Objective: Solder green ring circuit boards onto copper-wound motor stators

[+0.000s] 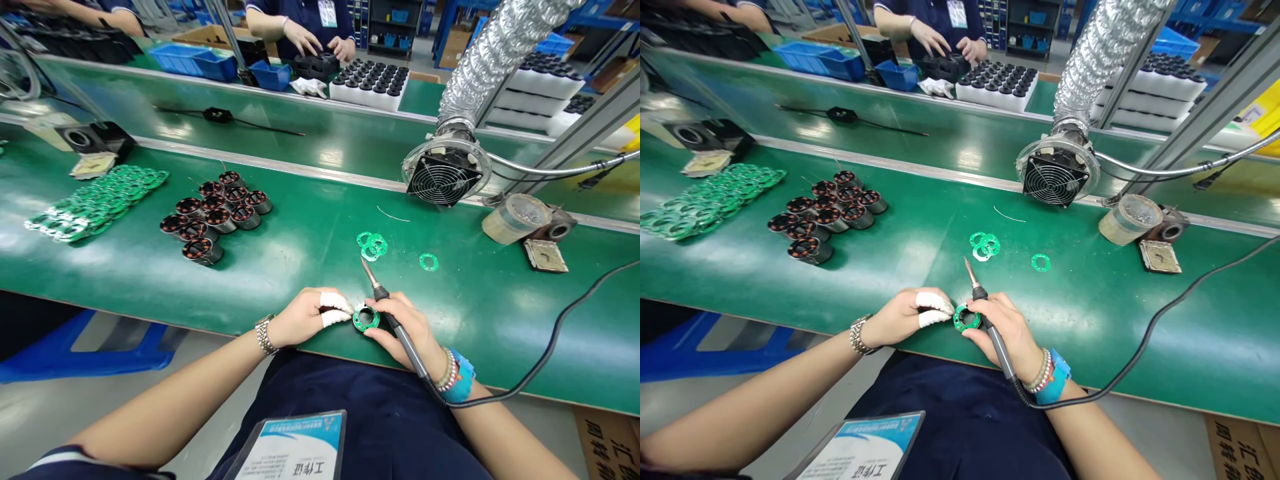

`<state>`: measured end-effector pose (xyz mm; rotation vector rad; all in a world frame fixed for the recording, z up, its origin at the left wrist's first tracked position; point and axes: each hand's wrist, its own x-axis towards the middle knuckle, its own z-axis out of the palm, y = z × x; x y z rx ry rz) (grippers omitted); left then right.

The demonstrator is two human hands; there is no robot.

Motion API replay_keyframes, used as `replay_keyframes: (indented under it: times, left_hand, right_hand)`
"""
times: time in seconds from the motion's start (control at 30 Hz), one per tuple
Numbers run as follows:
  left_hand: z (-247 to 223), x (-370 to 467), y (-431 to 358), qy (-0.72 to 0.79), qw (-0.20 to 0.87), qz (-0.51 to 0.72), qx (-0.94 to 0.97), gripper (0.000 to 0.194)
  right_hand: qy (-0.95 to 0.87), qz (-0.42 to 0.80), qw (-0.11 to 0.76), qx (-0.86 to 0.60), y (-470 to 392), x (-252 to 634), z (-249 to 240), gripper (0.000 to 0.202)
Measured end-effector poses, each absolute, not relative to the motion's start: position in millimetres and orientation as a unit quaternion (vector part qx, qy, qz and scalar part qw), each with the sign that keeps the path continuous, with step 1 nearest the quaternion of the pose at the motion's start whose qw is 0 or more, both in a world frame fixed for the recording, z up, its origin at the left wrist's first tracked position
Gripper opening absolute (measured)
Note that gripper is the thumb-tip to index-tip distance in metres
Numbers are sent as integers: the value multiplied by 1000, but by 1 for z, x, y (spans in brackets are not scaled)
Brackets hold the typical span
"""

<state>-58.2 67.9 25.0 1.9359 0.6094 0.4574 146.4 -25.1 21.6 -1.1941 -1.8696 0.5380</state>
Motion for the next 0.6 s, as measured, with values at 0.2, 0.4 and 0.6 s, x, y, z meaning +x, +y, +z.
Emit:
replay_keyframes:
  times: [0.2, 0.4, 0.6]
  left_hand:
    - [28, -49, 66, 264, 487, 176, 814, 8]
    - [32, -34, 48, 362, 724, 168, 563, 21]
    - [31, -29, 36, 394, 769, 216, 456, 31]
  right_hand:
    - [-747, 211, 416, -474, -25, 147, 21, 32]
    - [-744, 220, 415, -475, -26, 146, 20, 32]
    - [-739, 225, 410, -484, -24, 147, 21, 32]
